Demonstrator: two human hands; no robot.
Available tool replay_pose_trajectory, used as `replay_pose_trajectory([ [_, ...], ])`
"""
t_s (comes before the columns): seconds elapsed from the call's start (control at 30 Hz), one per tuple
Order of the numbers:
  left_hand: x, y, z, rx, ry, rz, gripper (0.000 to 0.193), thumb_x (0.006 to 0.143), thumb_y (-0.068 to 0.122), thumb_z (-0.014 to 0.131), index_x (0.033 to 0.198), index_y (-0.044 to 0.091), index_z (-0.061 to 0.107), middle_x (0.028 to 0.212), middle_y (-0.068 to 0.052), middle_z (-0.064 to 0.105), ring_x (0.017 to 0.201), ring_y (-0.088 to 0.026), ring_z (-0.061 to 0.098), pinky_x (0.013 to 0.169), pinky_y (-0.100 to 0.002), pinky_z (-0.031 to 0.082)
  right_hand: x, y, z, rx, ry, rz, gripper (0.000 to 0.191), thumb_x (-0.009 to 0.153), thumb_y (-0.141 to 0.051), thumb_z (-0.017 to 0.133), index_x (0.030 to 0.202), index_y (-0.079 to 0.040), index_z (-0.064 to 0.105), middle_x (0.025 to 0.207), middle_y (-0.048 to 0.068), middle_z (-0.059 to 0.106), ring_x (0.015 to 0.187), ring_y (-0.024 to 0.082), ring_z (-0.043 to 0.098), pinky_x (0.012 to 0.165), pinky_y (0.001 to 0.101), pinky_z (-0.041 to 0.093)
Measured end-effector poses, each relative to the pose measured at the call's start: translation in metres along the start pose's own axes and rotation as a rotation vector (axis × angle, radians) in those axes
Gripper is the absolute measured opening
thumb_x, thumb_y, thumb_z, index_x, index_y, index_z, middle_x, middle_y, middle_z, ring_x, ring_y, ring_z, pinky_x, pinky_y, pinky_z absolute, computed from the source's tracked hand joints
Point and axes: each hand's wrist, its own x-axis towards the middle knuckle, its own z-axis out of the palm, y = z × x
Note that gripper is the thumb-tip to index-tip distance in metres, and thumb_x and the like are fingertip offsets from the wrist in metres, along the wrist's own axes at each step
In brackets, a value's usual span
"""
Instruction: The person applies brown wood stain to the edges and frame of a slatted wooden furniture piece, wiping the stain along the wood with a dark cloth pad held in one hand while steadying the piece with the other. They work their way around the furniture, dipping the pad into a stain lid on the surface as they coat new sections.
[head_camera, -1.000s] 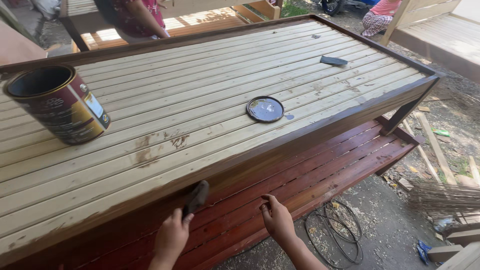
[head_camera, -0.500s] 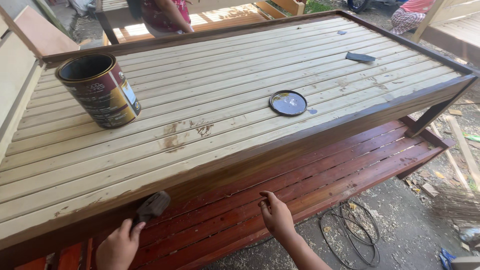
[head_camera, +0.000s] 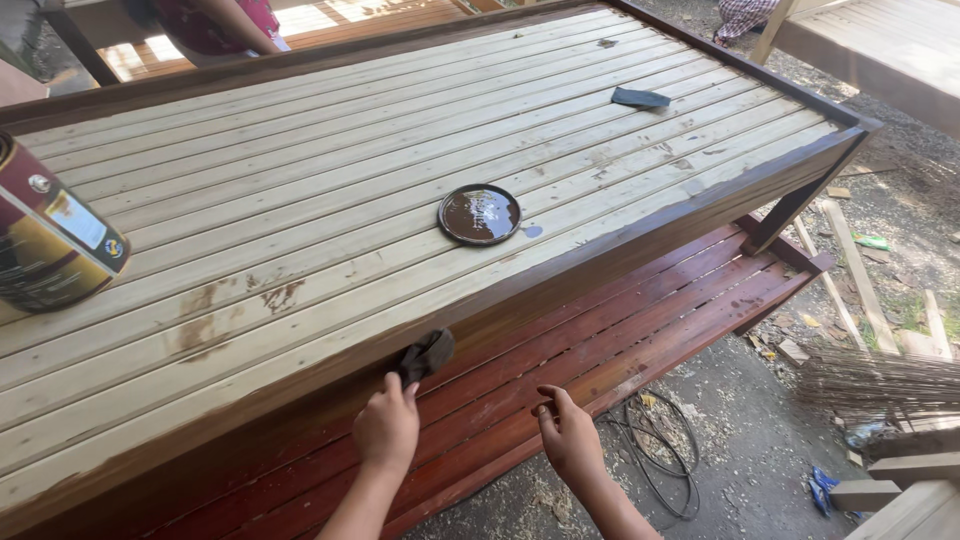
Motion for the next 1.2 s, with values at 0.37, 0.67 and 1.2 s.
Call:
replay_pose_trajectory([
  [0.37,0.056,0.250,0.081,-0.308,-0.117,-0.063,0.029,0.100,0.037,0.060,0.102,0.008,0.058,0.085,-0.020,0.072,0.085,-0.044,0.072,0.071,-0.057,0.058,0.036,0.085,-0.077,-0.007,0.035,0.089,0.036,0.096,-0.020,0.056,0.131,-0.011,0.060,0.101,0.008,0.081,0.096,0.023,0.079,0.084,0.0359,0.058],
  [0.67,0.021,0.098,0.018,-0.107,0.039,-0.019,0.035,0.100,0.045,0.055,0.101,0.010,0.061,0.075,-0.019,0.072,0.072,-0.042,0.073,0.061,-0.055,0.057,0.033,0.050,-0.060,-0.055,-0.025,0.009,0.036,0.096,-0.020,0.055,0.131,-0.011,0.060,0.105,0.007,0.081,0.100,0.025,0.076,0.087,0.0371,0.057],
  [1.2,-0.105,-0.294,-0.127,0.261,0.262,-0.511,0.041,0.103,0.058,0.067,0.114,0.019,0.069,0.071,-0.024,0.074,0.078,-0.045,0.074,0.076,-0.057,0.056,-0.049,-0.036,0.049,-0.041,-0.165,-0.125,0.036,0.096,-0.021,0.054,0.130,-0.011,0.059,0.106,0.008,0.079,0.099,0.028,0.075,0.086,0.0388,0.056],
])
